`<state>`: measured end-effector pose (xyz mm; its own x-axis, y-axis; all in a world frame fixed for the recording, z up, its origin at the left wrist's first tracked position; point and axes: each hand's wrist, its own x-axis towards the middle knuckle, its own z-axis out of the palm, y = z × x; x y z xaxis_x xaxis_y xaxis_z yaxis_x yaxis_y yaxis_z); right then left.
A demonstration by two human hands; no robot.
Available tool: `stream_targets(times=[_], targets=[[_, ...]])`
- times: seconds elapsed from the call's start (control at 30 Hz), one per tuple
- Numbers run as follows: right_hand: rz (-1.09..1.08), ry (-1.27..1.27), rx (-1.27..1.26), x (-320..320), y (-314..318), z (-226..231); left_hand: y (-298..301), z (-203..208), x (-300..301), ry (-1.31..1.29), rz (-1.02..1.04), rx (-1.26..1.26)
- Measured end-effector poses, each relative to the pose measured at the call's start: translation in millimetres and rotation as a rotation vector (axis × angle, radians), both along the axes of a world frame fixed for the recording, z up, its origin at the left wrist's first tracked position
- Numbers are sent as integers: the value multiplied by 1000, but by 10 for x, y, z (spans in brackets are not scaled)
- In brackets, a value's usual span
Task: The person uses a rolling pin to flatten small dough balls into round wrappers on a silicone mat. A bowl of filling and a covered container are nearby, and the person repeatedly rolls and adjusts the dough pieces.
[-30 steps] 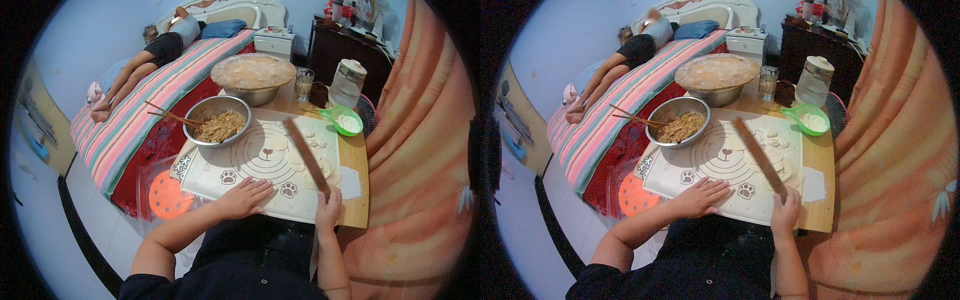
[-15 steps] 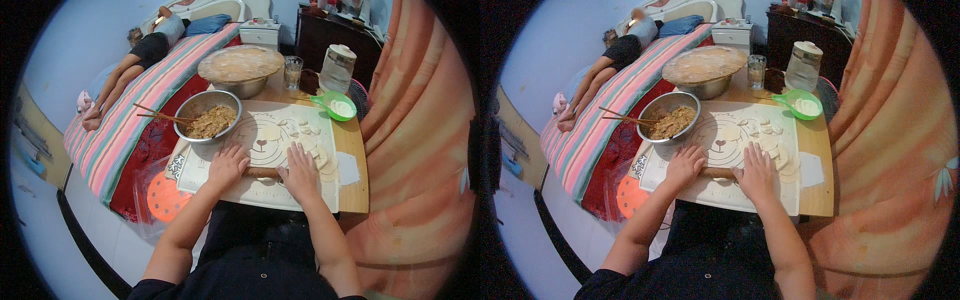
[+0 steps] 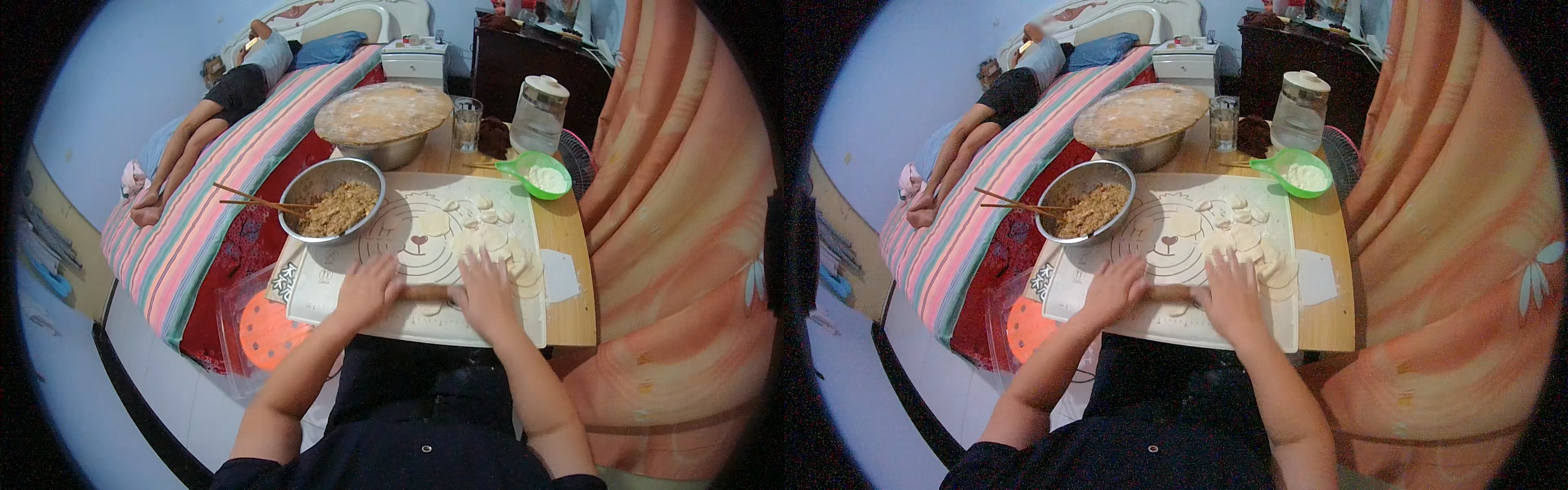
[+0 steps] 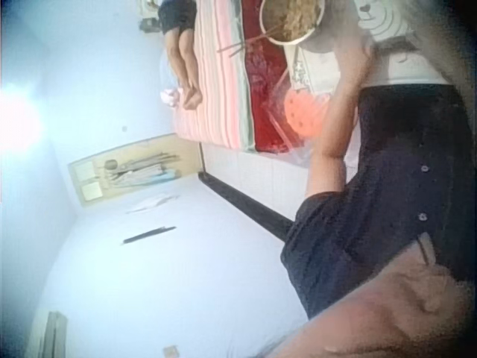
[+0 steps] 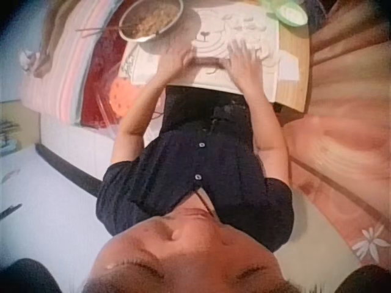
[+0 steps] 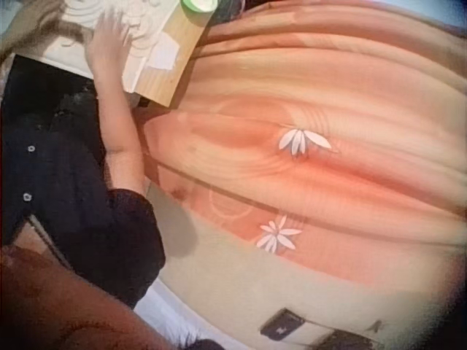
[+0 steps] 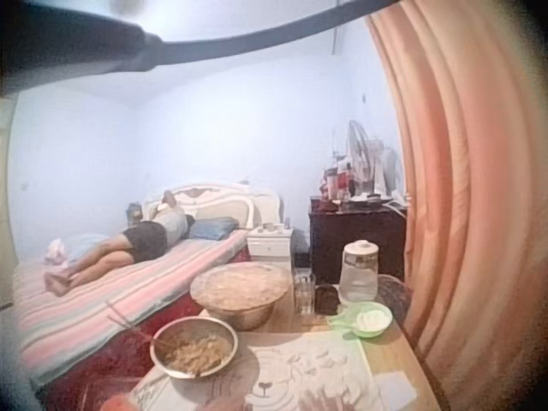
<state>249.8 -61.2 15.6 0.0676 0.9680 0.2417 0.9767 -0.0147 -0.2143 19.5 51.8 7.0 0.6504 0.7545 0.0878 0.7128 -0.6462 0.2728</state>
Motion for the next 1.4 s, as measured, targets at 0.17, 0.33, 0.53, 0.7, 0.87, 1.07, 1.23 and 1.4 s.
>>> stream_targets(times=[0.17,0.33,0.53,0.7,0.87,1.07,1.23,1.4], targets=[[105,78,132,-56,-411,-154,-165,88,-4,-216,-421,-149],[158,51,186,-134,-475,6,-27,140,282,-122,-553,-319],[84,107,83,-151,-599,-144,-239,177,27,-30,-372,-81],[-74,29,144,-73,23,-151,98,86,112,-45,-197,164],[14,98,9,-115,-201,-134,-131,-73,-75,-6,-166,185],[4,38,22,-190,-588,-135,-415,63,-107,-20,-285,229],[-3,10,26,-57,-238,0,-113,45,102,-61,-188,49],[148,152,80,-146,-520,4,4,59,50,-242,-454,-303]])
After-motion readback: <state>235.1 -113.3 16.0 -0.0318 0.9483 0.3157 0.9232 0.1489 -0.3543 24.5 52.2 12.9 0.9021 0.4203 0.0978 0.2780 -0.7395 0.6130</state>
